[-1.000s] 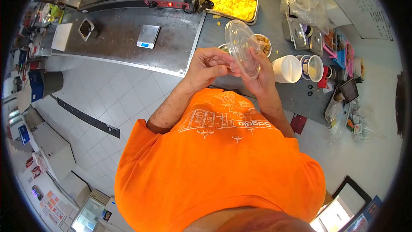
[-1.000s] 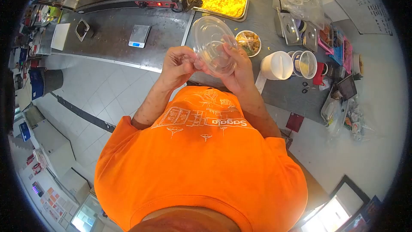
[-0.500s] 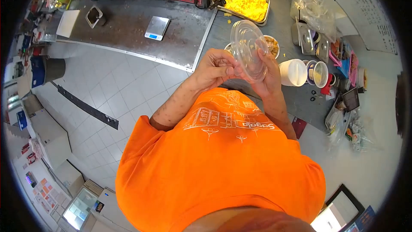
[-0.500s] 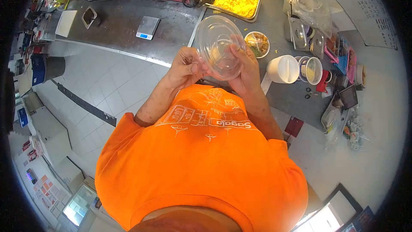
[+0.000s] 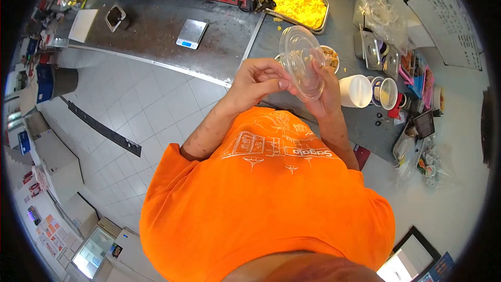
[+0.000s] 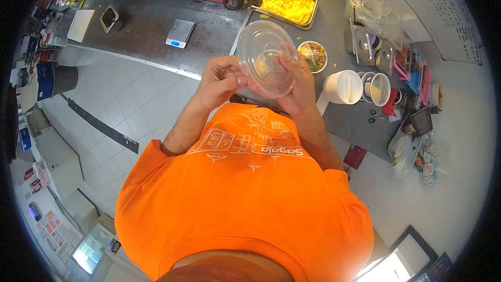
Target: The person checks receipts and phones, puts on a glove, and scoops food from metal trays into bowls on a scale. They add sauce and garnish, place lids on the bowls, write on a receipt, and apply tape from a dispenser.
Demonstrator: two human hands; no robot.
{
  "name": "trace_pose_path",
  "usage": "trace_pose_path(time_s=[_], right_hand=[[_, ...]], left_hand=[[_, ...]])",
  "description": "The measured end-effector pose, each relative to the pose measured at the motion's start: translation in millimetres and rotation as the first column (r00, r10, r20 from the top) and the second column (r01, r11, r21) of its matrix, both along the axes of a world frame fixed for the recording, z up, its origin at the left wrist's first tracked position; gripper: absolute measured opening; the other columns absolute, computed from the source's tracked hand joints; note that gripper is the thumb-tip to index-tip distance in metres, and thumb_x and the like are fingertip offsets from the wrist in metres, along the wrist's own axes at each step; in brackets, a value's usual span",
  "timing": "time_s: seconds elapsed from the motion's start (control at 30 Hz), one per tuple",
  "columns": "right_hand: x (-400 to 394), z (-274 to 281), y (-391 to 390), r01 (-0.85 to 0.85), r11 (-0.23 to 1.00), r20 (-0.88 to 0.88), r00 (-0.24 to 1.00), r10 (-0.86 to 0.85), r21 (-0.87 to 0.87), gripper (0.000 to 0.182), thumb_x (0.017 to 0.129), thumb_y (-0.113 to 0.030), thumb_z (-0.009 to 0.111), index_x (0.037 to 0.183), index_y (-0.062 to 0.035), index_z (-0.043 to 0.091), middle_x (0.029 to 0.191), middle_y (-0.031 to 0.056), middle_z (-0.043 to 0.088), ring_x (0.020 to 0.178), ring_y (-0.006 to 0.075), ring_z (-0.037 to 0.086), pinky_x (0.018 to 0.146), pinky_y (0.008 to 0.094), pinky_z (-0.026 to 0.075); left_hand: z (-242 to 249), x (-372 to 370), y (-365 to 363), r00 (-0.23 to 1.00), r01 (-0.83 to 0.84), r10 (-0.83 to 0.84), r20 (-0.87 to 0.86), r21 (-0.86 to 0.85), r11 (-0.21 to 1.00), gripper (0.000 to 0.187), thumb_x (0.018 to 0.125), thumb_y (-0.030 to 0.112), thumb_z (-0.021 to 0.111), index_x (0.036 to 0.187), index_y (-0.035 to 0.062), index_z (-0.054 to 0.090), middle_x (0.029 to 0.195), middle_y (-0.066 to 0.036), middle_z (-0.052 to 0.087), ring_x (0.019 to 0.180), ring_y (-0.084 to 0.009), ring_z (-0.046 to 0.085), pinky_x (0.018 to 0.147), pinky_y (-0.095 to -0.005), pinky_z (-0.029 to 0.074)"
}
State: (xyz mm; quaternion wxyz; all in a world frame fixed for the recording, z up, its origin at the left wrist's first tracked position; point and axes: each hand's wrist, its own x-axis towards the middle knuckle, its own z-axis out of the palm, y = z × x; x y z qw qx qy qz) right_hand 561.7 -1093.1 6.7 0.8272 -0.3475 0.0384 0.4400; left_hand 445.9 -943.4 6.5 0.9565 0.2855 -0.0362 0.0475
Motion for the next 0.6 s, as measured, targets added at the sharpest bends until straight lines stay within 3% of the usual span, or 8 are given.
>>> trace_pose_path(time_s=[0.07,0.23,0.3,0.33,0.4,0.43,0.5,0.6], right_hand=[[3,3,0,0.011,1.0,0.044,0.999,-0.011,-0.005,0.04,0.086,-0.009,0.059,0.123,-0.0013,0.044,0.101,0.0074,0.055,0.092,0.0139,0.057,0.079,0.0298,0.052],[3,7,4,0.102,0.989,0.262,0.963,-0.071,-0.106,0.044,0.086,-0.007,0.059,0.126,-0.0021,0.043,0.103,0.009,0.055,0.093,0.0136,0.058,0.074,0.0262,0.052],[0,11,11,0.283,0.94,0.635,0.766,-0.101,-0.191,0.053,0.083,-0.01,0.062,0.131,-0.0043,0.04,0.112,0.0142,0.055,0.101,0.019,0.057,0.081,0.0313,0.05],[0,14,9,0.285,0.939,0.636,0.765,-0.103,-0.191,0.053,0.083,-0.01,0.062,0.131,-0.0043,0.04,0.112,0.0142,0.055,0.101,0.019,0.057,0.081,0.0313,0.05],[4,19,6,0.388,0.903,0.981,0.127,0.145,-0.184,0.054,0.079,-0.012,0.068,0.128,-0.0048,0.047,0.124,0.0175,0.05,0.11,0.0246,0.054,0.091,0.0372,0.045],[6,20,4,0.388,0.903,0.981,0.126,0.147,-0.186,0.054,0.079,-0.012,0.068,0.128,-0.0048,0.047,0.124,0.0175,0.05,0.11,0.0246,0.054,0.091,0.0372,0.045],[8,20,1,0.002,0.993,0.966,0.232,0.114,-0.118,0.047,0.076,-0.016,0.072,0.118,-0.0031,0.056,0.128,0.0175,0.051,0.114,0.028,0.053,0.097,0.0399,0.04],[9,20,1,-0.063,0.996,0.963,0.26,0.077,-0.063,0.038,0.073,-0.014,0.074,0.107,-0.0017,0.062,0.121,0.0167,0.057,0.112,0.0275,0.055,0.095,0.0381,0.041]], left_hand=[[11,-4,2,0.986,-0.156,0.168,-0.011,0.322,0.934,0.013,0.082,-0.006,0.059,0.095,-0.0054,0.061,0.091,-0.015,0.065,0.088,-0.0202,0.064,0.081,-0.033,0.052],[21,-5,6,0.987,-0.119,0.157,-0.043,0.473,0.873,0.011,0.084,-0.004,0.059,0.095,-0.0059,0.059,0.092,-0.01,0.064,0.09,-0.0155,0.062,0.081,-0.0271,0.051],[25,-4,4,0.984,-0.147,0.176,-0.012,0.503,0.852,0.01,0.085,-0.003,0.059,0.095,-0.0062,0.058,0.092,-0.009,0.064,0.09,-0.0141,0.061,0.081,-0.0258,0.05],[28,-5,1,0.978,-0.125,0.194,-0.073,0.541,0.832,0.01,0.086,-0.002,0.059,0.094,-0.0064,0.058,0.093,-0.008,0.063,0.091,-0.0132,0.061,0.082,-0.0249,0.05],[31,-3,-1,0.968,-0.104,0.215,-0.128,0.577,0.81,0.01,0.086,-0.001,0.058,0.094,-0.0066,0.058,0.093,-0.007,0.063,0.091,-0.0123,0.06,0.082,-0.024,0.049],[32,-2,-2,0.964,-0.121,0.231,-0.13,0.56,0.819,0.01,0.086,-0.001,0.058,0.095,-0.0067,0.058,0.093,-0.007,0.063,0.09,-0.0123,0.061,0.081,-0.0238,0.049],[33,-2,-4,0.961,-0.132,0.241,-0.134,0.543,0.829,0.011,0.087,-0.001,0.058,0.096,-0.0068,0.058,0.093,-0.008,0.064,0.089,-0.0122,0.061,0.08,-0.0235,0.05],[34,1,-4,0.954,-0.182,0.279,-0.113,0.521,0.834,0.013,0.087,0.0,0.059,0.097,-0.0075,0.059,0.093,-0.01,0.064,0.087,-0.013,0.062,0.079,-0.0236,0.05]])
